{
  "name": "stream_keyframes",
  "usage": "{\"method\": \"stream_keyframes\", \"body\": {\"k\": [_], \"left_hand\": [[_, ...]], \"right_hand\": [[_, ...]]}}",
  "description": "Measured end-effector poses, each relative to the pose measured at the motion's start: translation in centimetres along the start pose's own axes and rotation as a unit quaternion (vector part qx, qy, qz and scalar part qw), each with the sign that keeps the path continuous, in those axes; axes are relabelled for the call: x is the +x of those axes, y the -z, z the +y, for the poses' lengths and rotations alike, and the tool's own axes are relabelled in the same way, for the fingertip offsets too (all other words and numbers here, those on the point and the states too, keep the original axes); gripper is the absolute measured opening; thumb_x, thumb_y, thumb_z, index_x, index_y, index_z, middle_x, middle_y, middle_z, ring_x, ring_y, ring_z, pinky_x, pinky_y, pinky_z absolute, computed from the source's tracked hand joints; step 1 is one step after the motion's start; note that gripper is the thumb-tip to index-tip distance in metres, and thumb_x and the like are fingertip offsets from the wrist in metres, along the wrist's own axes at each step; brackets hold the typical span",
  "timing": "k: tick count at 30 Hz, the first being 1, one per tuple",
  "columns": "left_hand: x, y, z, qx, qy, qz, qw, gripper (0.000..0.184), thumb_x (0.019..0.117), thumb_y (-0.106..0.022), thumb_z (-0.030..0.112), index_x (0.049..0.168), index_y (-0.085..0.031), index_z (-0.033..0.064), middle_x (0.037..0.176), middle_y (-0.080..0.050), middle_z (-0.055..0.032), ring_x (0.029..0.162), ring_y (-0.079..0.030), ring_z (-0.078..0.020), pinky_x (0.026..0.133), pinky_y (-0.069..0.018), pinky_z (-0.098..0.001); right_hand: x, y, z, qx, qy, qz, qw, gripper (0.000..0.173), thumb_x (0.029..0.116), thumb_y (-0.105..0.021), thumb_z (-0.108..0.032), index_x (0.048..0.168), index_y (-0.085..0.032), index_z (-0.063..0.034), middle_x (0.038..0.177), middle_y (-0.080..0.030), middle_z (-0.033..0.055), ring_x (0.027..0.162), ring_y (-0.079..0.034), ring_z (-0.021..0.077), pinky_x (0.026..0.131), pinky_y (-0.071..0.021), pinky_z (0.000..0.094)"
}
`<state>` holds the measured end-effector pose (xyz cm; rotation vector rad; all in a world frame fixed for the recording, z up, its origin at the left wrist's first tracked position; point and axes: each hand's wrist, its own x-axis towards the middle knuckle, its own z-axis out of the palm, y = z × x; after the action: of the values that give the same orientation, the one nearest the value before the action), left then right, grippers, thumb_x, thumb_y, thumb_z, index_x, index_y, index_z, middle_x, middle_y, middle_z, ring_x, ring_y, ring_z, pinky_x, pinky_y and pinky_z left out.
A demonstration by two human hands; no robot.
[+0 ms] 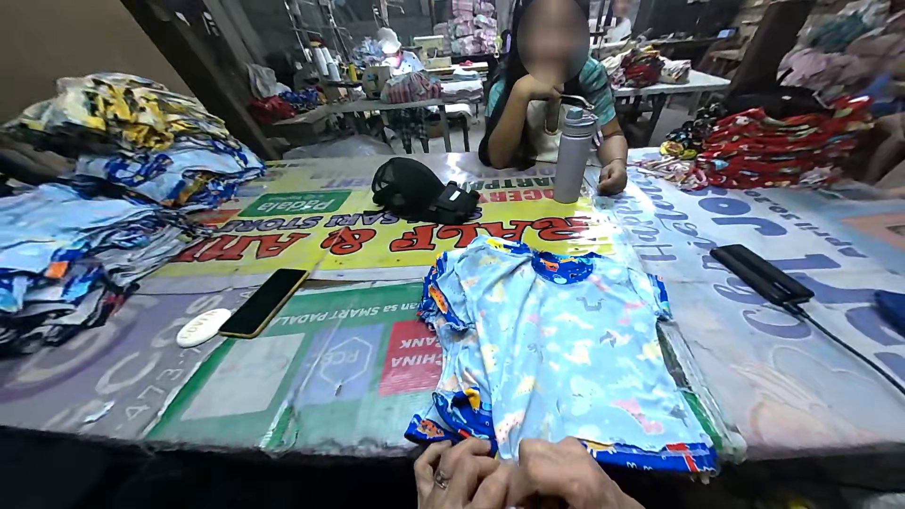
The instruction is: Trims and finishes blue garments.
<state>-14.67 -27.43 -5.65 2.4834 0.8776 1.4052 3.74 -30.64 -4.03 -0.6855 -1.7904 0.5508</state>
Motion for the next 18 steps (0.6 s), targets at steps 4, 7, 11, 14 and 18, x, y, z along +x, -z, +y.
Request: {"method": "stream_keyframes", "body": {"k": [4, 7, 11, 14, 18], "left_hand": [[-1.0, -0.1, -0.2, 0.054, -0.030, 0.021, 0.998, 0.016, 0.1035, -0.056, 0.029, 0.100, -0.070, 0.0211, 0.096, -0.070, 0.0022, 0.109, -0.061, -0.0100, 0.111, -0.0307, -0.0363], [-1.5, -0.1, -0.4, 0.065, -0.028, 0.012, 0.997, 0.018, 0.1042, -0.054, 0.028, 0.102, -0.071, 0.0209, 0.099, -0.072, 0.0021, 0.110, -0.062, -0.0102, 0.111, -0.0302, -0.0380], [-1.7, 0.1, -0.6, 0.053, -0.017, 0.019, 0.998, 0.019, 0.1050, -0.052, 0.025, 0.104, -0.069, 0.0185, 0.100, -0.074, 0.0023, 0.109, -0.064, -0.0081, 0.112, -0.0301, -0.0383], [-1.6, 0.0, -0.5, 0.039, -0.011, 0.034, 0.999, 0.017, 0.1056, -0.051, 0.020, 0.103, -0.067, 0.0163, 0.098, -0.074, 0.0022, 0.107, -0.065, -0.0060, 0.112, -0.0305, -0.0375], [-1.7, 0.1, -0.2, 0.026, -0.001, 0.052, 0.998, 0.011, 0.1030, -0.060, 0.024, 0.099, -0.067, 0.0163, 0.097, -0.076, 0.0032, 0.107, -0.066, -0.0037, 0.113, -0.0306, -0.0354]], "right_hand": [[-0.5, -0.4, -0.5, -0.071, 0.004, -0.022, 0.997, 0.006, 0.0931, -0.067, -0.008, 0.092, -0.069, -0.0020, 0.077, -0.063, 0.0110, 0.067, -0.062, 0.0178, 0.057, -0.0496, 0.0280], [-0.8, -0.5, -0.8, -0.087, -0.010, -0.036, 0.996, 0.005, 0.0934, -0.067, -0.007, 0.095, -0.068, -0.0024, 0.081, -0.066, 0.0105, 0.069, -0.065, 0.0171, 0.059, -0.0528, 0.0283], [-0.8, -0.1, -1.9, -0.101, -0.054, -0.024, 0.993, 0.020, 0.0910, -0.072, -0.014, 0.105, -0.066, -0.0016, 0.086, -0.069, 0.0115, 0.070, -0.066, 0.0163, 0.061, -0.0543, 0.0282], [-0.8, 0.6, -2.2, -0.113, -0.064, -0.012, 0.991, 0.028, 0.0962, -0.070, -0.026, 0.109, -0.065, -0.0014, 0.087, -0.068, 0.0119, 0.069, -0.063, 0.0156, 0.061, -0.0525, 0.0265], [-1.0, 1.3, -2.3, -0.154, -0.088, -0.002, 0.984, 0.031, 0.0980, -0.067, -0.031, 0.109, -0.065, -0.0028, 0.087, -0.066, 0.0101, 0.071, -0.063, 0.0138, 0.062, -0.0522, 0.0257]]}}
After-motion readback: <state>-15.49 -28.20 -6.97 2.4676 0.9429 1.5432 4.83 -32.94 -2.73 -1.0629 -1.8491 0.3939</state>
